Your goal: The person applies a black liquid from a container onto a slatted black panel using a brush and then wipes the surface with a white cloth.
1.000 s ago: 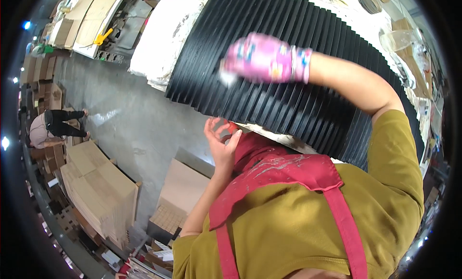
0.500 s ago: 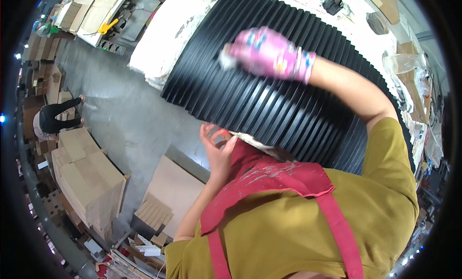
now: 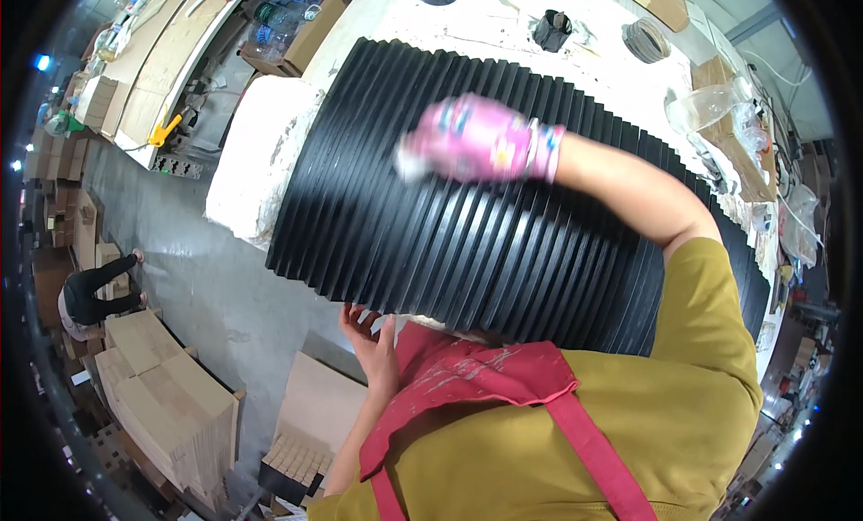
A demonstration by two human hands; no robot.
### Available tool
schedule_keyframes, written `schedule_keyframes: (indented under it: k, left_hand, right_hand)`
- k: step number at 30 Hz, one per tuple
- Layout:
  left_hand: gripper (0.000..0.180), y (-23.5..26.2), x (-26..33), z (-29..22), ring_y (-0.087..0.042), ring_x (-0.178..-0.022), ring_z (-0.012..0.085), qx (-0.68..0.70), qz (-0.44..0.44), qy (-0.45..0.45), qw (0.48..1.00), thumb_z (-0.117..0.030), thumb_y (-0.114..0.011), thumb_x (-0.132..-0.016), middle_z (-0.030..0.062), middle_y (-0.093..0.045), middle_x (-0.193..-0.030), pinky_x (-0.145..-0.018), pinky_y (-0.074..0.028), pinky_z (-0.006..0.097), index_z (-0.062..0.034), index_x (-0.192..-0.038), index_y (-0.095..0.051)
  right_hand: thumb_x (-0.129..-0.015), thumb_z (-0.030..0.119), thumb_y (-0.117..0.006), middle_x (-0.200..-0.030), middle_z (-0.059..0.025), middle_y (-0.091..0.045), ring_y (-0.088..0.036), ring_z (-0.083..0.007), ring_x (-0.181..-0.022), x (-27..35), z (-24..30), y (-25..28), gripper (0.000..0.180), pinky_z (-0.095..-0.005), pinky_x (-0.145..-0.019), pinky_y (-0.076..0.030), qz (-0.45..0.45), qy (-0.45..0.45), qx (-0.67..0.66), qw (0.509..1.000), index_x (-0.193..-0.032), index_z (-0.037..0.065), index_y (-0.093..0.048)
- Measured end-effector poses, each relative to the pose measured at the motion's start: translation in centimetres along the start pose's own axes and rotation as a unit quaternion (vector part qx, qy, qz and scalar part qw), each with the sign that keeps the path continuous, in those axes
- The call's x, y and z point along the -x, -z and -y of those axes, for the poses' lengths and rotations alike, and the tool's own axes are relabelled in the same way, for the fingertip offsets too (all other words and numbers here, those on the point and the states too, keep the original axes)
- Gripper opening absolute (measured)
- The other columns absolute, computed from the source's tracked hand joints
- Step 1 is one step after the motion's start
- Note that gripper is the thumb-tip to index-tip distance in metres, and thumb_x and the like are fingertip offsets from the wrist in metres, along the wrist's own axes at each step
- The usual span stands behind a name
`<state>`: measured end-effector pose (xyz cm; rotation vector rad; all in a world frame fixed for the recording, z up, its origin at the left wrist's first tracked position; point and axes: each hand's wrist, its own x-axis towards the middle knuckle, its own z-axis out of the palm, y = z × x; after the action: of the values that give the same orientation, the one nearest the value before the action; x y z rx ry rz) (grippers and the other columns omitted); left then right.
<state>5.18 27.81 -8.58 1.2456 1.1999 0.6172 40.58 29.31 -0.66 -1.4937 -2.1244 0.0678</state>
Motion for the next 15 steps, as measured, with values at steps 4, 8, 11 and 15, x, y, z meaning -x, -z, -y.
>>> schedule_keyframes:
  k: [4,8,11,15]
  left_hand:
    - [0.067,0.0,0.1,-0.5,-0.048,-0.102,0.0195,-0.02,0.014,-0.012,1.0,-0.002,-0.063,-0.082,0.0115,-0.04,-0.121,-0.086,-0.044,0.032,-0.0052,-0.136,-0.024]
    - [0.056,0.7,0.1,0.2,-0.052,-0.1,0.0198,-0.014,0.042,0.017,0.999,-0.001,-0.063,-0.082,0.0122,-0.044,-0.116,-0.084,-0.044,0.032,-0.0031,-0.128,-0.032]
    - [0.051,1.6,0.6,0.5,-0.053,-0.099,0.0195,-0.015,0.013,0.036,0.999,-0.001,-0.063,-0.082,0.0113,-0.045,-0.113,-0.084,-0.044,0.031,-0.0021,-0.125,-0.034]
    - [0.048,1.0,0.1,0.2,-0.053,-0.098,0.0182,-0.023,0.02,0.036,0.999,-0.003,-0.062,-0.084,0.0097,-0.046,-0.11,-0.085,-0.042,0.03,-0.0014,-0.124,-0.035]
  right_hand:
    - [-0.086,0.023,-0.06,-0.078,-0.0042,-0.062,-0.062,-0.0121,-0.062,0.6,-3.3,0.0,0.024,-0.0203,-0.048,-0.051,-0.028,-0.023,0.123,0.992,-0.104,0.008,-0.059]
    - [-0.096,0.031,-0.044,-0.065,0.0029,-0.057,-0.053,-0.0051,-0.043,2.7,-10.3,2.8,0.027,-0.0209,-0.039,-0.047,-0.125,-0.433,-0.308,0.838,-0.1,0.008,-0.058]
    - [-0.086,0.021,-0.061,-0.115,-0.008,-0.056,-0.059,-0.0166,-0.101,-0.5,0.4,2.2,0.048,-0.0254,-0.082,-0.053,0.181,-0.156,-0.067,0.969,-0.129,0.01,-0.042]
    - [-0.078,0.018,-0.068,-0.11,-0.0073,-0.059,-0.06,-0.0184,-0.1,-0.1,-0.1,1.0,0.052,-0.0313,-0.093,-0.047,0.201,-0.187,-0.102,0.956,-0.125,0.011,-0.047]
